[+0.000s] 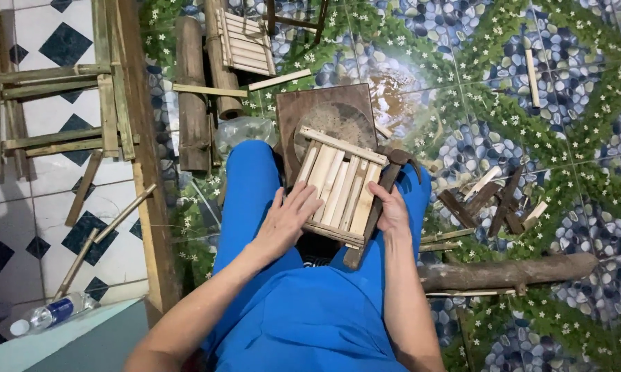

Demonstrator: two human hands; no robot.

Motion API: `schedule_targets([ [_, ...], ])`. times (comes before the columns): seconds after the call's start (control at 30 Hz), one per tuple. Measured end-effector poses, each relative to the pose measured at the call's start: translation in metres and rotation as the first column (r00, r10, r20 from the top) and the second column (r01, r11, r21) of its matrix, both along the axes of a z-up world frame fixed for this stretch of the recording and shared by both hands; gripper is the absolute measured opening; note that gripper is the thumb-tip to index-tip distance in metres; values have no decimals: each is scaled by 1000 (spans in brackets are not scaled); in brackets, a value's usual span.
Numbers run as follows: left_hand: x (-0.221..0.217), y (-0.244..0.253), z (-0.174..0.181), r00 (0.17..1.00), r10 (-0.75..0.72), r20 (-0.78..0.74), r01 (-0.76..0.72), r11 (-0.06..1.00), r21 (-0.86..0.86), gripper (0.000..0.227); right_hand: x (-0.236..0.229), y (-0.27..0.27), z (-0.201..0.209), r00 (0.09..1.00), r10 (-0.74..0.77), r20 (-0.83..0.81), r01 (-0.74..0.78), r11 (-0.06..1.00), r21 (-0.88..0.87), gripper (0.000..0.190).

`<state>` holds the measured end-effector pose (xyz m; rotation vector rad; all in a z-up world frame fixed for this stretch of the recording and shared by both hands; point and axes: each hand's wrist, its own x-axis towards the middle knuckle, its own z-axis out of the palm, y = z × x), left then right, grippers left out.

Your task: The person is assembling a small wooden frame by hammering nails into it. They hold the frame with one hand and use a hammer with the other to secure the pieces together.

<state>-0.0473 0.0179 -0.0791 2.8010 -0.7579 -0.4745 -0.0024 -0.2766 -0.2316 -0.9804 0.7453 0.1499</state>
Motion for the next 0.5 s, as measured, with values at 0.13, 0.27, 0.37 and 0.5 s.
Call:
schedule_targets([
  [0.13, -7, 4, -46, 996, -45, 81, 49, 998, -50, 79, -1, -1, 0, 1000, 0, 3, 0, 1000, 9, 52],
  [0.27, -5, 4, -39, 993, -79, 91, 92, 985, -148, 104, -1, 1, 4, 1000, 5, 14, -6, 1000, 6, 52],
  [0.37, 1, 5, -33, 994, -84, 72, 95, 983, -159, 113, 1, 2, 9, 1000, 5, 14, -5, 1000, 17, 52],
  [0.5, -2, 3, -71, 990, -62, 124, 75, 992, -103, 108, 0, -5, -9, 1000, 9, 3, -9, 999, 32, 54],
])
